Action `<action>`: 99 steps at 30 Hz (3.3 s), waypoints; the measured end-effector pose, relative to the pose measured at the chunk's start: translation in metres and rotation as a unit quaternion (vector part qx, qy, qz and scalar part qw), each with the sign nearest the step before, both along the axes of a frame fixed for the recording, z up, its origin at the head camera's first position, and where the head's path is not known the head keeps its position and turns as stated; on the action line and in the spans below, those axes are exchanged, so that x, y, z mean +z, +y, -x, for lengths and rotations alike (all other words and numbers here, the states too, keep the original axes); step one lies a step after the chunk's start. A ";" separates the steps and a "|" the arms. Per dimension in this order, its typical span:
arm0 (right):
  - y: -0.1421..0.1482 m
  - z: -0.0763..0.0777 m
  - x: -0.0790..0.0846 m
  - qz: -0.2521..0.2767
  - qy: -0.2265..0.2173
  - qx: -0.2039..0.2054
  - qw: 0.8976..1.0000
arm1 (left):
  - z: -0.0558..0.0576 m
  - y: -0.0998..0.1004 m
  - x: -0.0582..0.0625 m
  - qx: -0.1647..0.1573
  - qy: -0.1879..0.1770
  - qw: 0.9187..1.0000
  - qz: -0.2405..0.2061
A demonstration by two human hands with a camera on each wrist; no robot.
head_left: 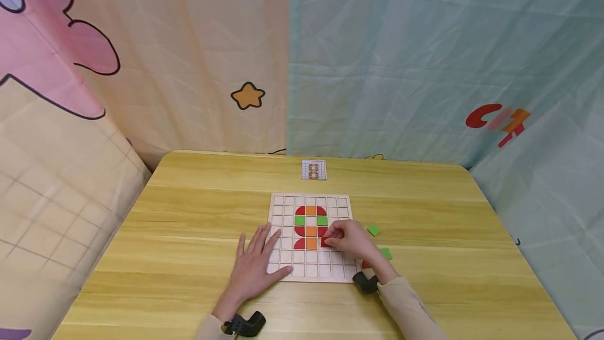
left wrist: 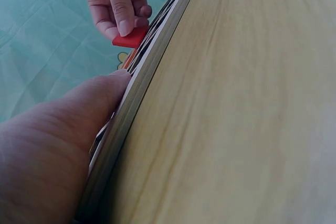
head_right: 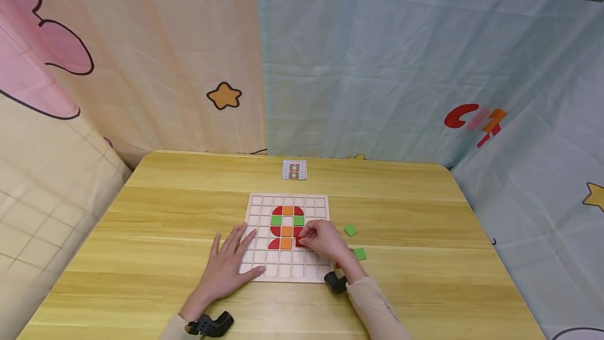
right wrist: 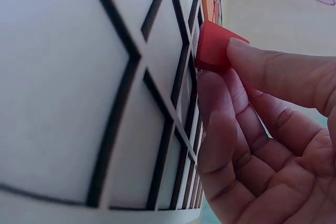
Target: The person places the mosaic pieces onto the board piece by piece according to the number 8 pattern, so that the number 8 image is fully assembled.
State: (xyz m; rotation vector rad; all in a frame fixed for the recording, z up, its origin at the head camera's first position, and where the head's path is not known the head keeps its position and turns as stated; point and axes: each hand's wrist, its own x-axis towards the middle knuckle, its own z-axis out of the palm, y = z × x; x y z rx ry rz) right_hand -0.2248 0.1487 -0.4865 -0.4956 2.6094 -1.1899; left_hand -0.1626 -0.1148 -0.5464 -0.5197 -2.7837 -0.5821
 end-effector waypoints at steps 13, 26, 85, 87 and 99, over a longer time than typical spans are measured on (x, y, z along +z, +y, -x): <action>-0.007 0.004 -0.001 -0.024 0.022 0.011 0.999 | 0.001 0.000 0.000 0.001 -0.005 1.000 0.001; -0.009 0.002 -0.004 -0.049 0.007 -0.003 0.999 | 0.000 -0.001 0.001 0.005 -0.024 1.000 0.007; 0.081 0.014 -0.004 -0.104 0.011 -0.147 0.984 | 0.000 0.000 0.000 0.004 -0.018 1.000 0.008; 0.082 0.013 -0.004 -0.091 0.007 -0.146 0.985 | 0.000 0.000 0.000 0.004 -0.021 1.000 0.010; 0.090 0.006 -0.004 -0.065 -0.023 -0.169 0.983 | 0.000 0.000 -0.001 0.004 -0.020 1.000 0.006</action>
